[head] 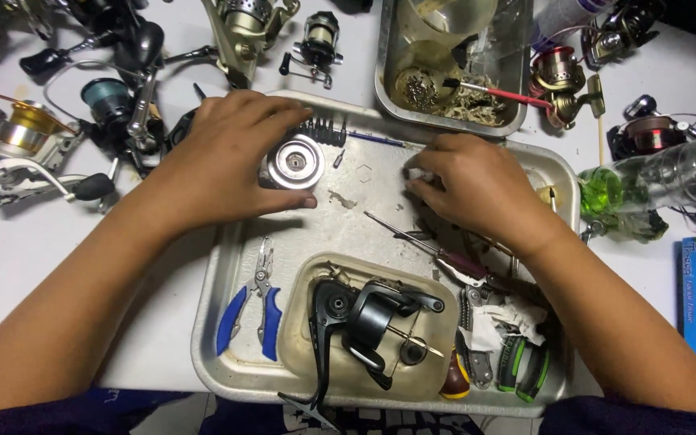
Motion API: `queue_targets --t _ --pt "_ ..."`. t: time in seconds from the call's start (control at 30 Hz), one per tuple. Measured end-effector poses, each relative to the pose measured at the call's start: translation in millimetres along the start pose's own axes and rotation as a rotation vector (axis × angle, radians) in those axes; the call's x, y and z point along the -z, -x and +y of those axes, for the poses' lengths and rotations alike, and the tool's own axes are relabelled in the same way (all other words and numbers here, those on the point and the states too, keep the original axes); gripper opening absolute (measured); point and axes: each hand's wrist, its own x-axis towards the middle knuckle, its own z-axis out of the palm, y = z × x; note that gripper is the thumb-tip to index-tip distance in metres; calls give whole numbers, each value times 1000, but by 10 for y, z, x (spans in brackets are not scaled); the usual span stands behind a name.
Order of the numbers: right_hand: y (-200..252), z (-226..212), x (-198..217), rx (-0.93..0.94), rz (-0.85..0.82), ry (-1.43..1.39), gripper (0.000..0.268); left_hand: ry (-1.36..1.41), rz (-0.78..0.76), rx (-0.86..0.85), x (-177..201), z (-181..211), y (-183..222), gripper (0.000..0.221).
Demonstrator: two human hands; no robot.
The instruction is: The person is meticulously cleaning and assembling the internal components of a fishing reel spool, including washers and gears.
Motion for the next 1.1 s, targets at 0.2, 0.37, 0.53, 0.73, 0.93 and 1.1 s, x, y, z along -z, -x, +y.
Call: queue_targets --t 0.2,0.37,0.53,0.73,0.93,1.1 --pt "134 184 -234 115 86 -111 14 -19 2 -25 -62 -94 -41 99" --pt "303 299 -171 115 63 -96 11 -24 -11 -41 -60 -90 -50 95" --pt "566 325 94 47 15 -50 13 -25 -40 -27 -96 -113 -52 96" --pt "944 535 166 -21 235 392 10 -37 97 -152 -43 -91 -17 105" --pt "1062 490 117 -277 100 246 39 -158 378 -405 136 206 -61 66" --pt "1226 535 195 -157 280 286 20 -159 365 -552 78 491 -288 37"
